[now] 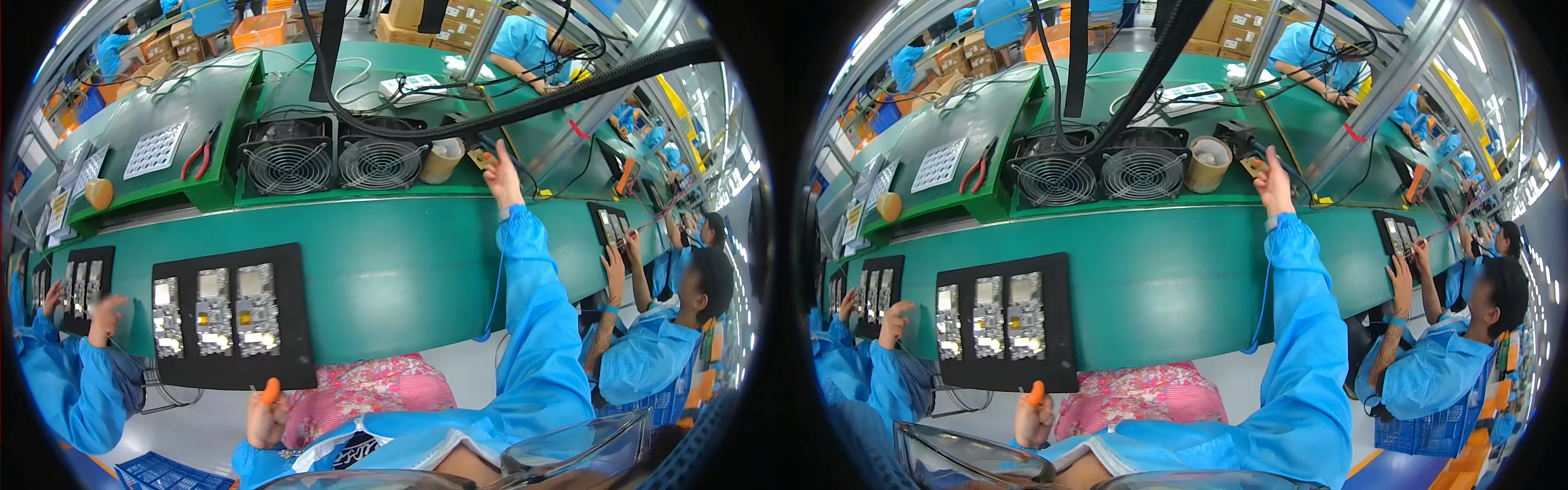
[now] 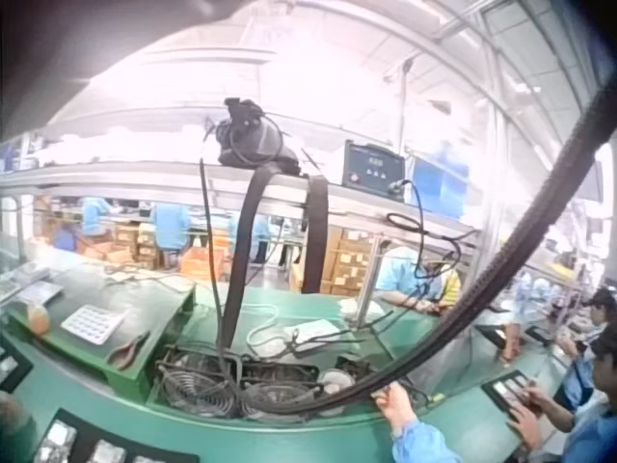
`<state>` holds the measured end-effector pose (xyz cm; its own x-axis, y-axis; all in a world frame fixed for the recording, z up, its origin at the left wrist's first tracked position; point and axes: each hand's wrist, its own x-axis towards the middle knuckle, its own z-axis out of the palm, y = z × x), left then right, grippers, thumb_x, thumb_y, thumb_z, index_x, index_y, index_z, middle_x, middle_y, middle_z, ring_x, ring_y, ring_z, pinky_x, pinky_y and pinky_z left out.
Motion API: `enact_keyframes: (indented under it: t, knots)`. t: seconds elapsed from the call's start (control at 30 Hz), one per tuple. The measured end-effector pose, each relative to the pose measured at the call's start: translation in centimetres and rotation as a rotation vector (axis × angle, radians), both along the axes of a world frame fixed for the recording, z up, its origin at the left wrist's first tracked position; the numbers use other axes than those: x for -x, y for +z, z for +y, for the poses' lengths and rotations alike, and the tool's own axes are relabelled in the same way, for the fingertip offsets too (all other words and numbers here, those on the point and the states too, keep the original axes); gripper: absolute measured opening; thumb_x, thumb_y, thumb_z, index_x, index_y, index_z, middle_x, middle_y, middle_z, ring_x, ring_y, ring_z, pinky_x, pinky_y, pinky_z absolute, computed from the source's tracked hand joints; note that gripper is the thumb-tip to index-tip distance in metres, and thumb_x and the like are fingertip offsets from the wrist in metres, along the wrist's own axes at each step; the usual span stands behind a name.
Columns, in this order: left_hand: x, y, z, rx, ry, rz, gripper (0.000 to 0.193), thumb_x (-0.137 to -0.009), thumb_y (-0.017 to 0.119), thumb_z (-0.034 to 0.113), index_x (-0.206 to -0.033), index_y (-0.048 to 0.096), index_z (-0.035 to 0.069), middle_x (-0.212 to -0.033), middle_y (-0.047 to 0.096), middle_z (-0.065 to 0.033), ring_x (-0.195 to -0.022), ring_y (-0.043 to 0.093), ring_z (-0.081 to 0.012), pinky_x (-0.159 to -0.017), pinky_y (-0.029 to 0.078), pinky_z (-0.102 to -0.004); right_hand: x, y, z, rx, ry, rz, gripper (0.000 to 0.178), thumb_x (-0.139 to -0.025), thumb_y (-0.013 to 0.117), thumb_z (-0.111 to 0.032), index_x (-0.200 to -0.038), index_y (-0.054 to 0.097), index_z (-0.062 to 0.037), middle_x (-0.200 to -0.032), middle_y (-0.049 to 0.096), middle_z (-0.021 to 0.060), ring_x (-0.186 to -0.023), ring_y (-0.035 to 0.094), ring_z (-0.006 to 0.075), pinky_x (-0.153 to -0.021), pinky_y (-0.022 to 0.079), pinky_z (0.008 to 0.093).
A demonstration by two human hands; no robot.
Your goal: The person solders components onto circuit boards using a soldering iron and solder wire, pushes the tray of soldered boards down the assembly line, and pulls over another set of circuit boards to solder.
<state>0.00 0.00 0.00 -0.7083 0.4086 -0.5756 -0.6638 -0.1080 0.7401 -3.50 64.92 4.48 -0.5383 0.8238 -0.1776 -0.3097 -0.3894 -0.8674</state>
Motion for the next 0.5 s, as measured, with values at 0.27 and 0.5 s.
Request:
enact_keyframes:
  t: [0.27,0.5]
  knots:
    - [-3.5,2.5,12.0,-0.182,-0.393,-0.542,0.053,-0.091,0.043,0.046,-0.081,0.062,-0.003,-0.043,0.024,0.0075,-0.038,0.017,-0.0055,-0.037,0.015,-0.0216,-0.3,-0.1,3.1,-0.298,0.043,-0.115,0.036,-0.093,0.036,-0.033,-0.112,0.05,-0.0063,-0.072,0.058,0.0119,-0.042,0.031,0.0078,-0.038,0.027,0.0213]
    - [-4.6,2.3,19.3,-0.295,-0.431,-0.613,0.036,-0.094,0.042,0.029,-0.103,0.054,-0.004,-0.075,0.062,-0.01,-0.036,0.022,-0.0035,-0.034,0.016,-0.0224,-9.7,5.1,-2.6,-0.283,0.13,0.059,0.043,-0.092,0.029,-0.024,-0.119,0.04,0.0079,-0.121,0.046,0.0265,-0.114,0.044,0.0406,-0.096,0.04,0.0476]
